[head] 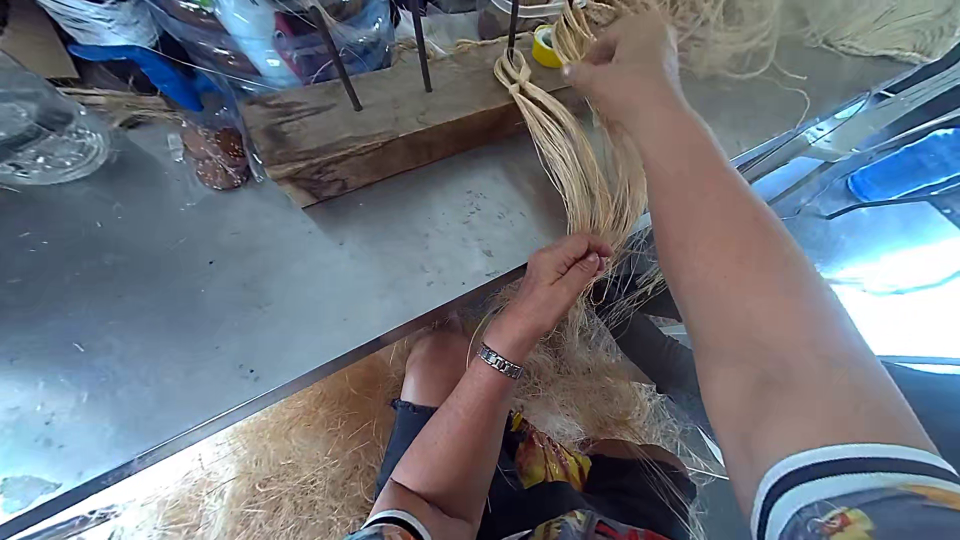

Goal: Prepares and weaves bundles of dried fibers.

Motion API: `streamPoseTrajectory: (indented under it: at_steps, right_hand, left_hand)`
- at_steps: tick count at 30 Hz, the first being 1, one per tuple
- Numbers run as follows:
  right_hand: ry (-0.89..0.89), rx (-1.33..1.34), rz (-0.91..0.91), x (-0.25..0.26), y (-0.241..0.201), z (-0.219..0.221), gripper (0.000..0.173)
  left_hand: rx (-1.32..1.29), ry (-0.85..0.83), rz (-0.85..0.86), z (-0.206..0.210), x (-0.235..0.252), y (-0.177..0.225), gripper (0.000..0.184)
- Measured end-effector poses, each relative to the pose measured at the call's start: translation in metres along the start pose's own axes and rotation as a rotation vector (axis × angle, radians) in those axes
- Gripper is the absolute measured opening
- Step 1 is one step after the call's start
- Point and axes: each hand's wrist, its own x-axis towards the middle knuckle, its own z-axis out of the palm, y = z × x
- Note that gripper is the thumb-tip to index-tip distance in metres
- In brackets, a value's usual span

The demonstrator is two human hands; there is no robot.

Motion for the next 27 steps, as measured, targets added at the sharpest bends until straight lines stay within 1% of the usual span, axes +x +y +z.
streamPoseTrajectory:
  at_steps: [2,4,8,12,14,16,17,18,19,20,21,22,23,24,27]
  right_hand:
    - [-0.052,-0.018,0.088,0.006,0.002,0.004,0.038]
    - [-0.041,0.102,0.139,0.009,0.008,0.003,0.033]
    - [-0.048,0.341,0.235,0.004,0.018,-0.008,0.025]
    - [-0.078,0.399,0.264,-0.002,0.029,-0.015,0.011]
    - [-0.094,0.476,0.268,-0.013,0.033,-0.017,0.004]
    - [-0.102,0.552,0.220,-0.037,0.039,-0.022,0.006]
    - [-0.077,0.542,0.174,-0.054,0.040,-0.024,0.010]
    - [-0.036,0.467,0.168,-0.076,0.032,-0.027,0.016]
    - [-0.074,0.321,0.286,-0.100,0.009,-0.039,0.022]
    - [-0.250,0.314,0.614,-0.111,-0.026,-0.060,0.030]
    - [-0.083,0.394,0.259,-0.132,0.021,-0.035,0.024]
    - [-0.061,0.576,0.106,-0.140,0.057,-0.017,0.020]
    - [-0.102,0.691,0.080,-0.149,0.076,-0.007,0.017]
    - [-0.129,0.754,0.104,-0.159,0.084,0.001,0.017]
    - [-0.132,0.883,0.178,-0.190,0.093,0.019,0.016]
  left_hand:
    - [0.022,-0.007,0.036,-0.001,0.002,-0.002,0.030]
    - [0.032,-0.015,0.056,-0.002,0.005,-0.006,0.029]
    - [0.029,-0.039,0.037,-0.003,0.005,-0.004,0.029]
    - [0.024,-0.050,0.028,-0.004,0.003,-0.001,0.029]
    - [0.038,-0.046,0.020,-0.004,0.001,0.000,0.029]
    - [0.069,-0.048,0.024,-0.004,0.001,-0.002,0.029]
    - [0.077,-0.047,0.035,-0.003,0.003,-0.006,0.030]
    - [0.080,-0.047,0.047,-0.003,0.004,-0.008,0.030]
    - [0.078,-0.051,0.049,-0.002,0.004,-0.010,0.031]
    - [0.068,-0.058,0.041,-0.001,0.004,-0.011,0.032]
    - [0.042,-0.058,0.035,0.000,0.006,-0.012,0.032]
    - [0.003,-0.056,0.035,0.003,0.011,-0.015,0.032]
    - [-0.033,-0.061,0.030,0.007,0.013,-0.015,0.032]
    - [-0.050,-0.074,0.027,0.010,0.014,-0.013,0.031]
    - [0.011,-0.116,0.026,0.016,0.012,0.003,0.030]
